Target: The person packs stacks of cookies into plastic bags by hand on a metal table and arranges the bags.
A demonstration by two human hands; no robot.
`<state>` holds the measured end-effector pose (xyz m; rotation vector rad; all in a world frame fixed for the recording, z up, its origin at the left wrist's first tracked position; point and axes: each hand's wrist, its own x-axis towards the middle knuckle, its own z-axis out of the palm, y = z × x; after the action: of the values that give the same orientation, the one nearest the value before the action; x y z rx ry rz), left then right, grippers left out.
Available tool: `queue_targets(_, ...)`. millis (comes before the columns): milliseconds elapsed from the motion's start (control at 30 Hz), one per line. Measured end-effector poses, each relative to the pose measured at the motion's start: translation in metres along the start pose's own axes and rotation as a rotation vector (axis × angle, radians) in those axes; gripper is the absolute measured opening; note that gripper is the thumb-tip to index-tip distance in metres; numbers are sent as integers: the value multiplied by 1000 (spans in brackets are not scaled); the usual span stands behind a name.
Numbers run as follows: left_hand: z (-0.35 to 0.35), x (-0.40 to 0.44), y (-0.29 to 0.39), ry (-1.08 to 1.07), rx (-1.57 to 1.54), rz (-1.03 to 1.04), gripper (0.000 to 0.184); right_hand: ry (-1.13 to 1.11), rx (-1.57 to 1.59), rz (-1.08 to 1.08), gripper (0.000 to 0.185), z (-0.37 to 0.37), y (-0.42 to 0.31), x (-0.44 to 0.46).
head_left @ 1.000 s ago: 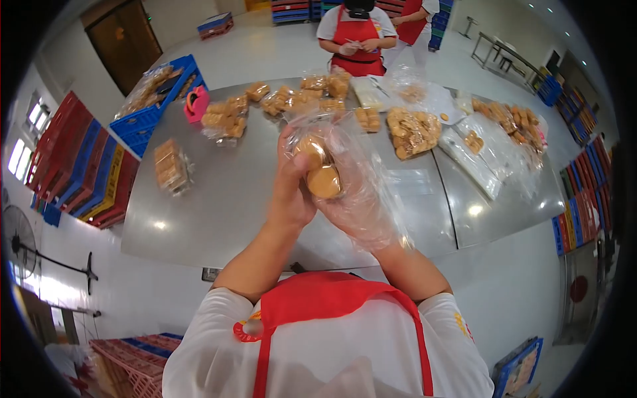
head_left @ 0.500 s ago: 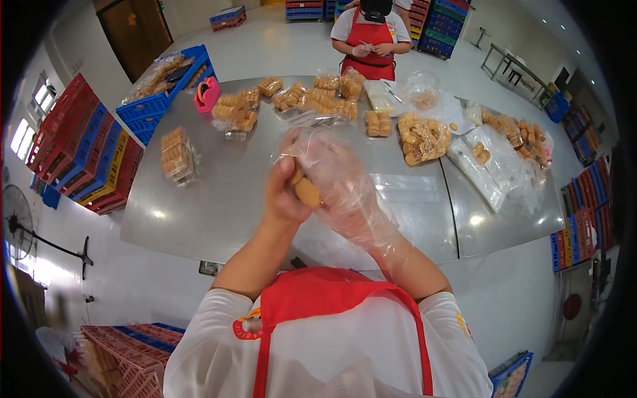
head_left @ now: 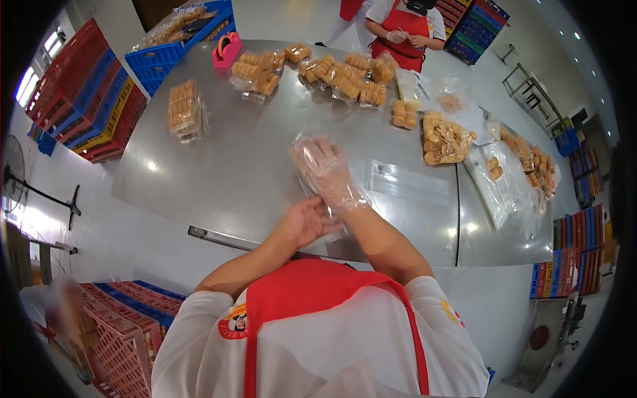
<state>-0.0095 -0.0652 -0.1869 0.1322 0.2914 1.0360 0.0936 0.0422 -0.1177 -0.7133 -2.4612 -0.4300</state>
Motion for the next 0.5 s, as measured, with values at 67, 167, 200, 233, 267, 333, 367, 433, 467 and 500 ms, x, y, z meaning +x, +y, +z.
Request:
queue_targets(67, -16, -7, -16, 203, 186, -108, 34, -51, 29, 44, 47, 36, -6, -15)
queue_targets(167, -10, -9, -16, 300, 254, -126, 18, 23, -1, 69, 40, 35, -12, -17)
queue_targets(200, -8, -11, -15, 329, 297, -135, 15, 45, 8, 83, 39, 37, -15, -18)
queue_targets(233, -5, -12, -17, 367, 339, -176, 13, 69, 16, 97, 39, 40, -16, -17)
queue_targets(267, -2, -13, -19, 403, 382, -217, 11, 95, 23, 111, 39, 42, -16, -15)
queue_targets(333, 3, -14, -18, 433, 456, -270, 9, 92, 41, 116, 42, 47, -15, -14)
queue_targets(367, 3, -15, -16, 428, 485, -282, 9, 90, 52, 121, 44, 50, -15, -14)
queue_targets(433, 1, -16, -17, 426, 509, -306, 10, 41, 66, 146, 46, 52, -15, -7)
queue_targets(467, 1, -16, -16, 429, 507, -317, 10, 18, 74, 159, 47, 52, -15, -4)
queue_targets(500, 0, -14, -14, 428, 509, -321, 10, 19, 90, 159, 46, 57, -13, -3)
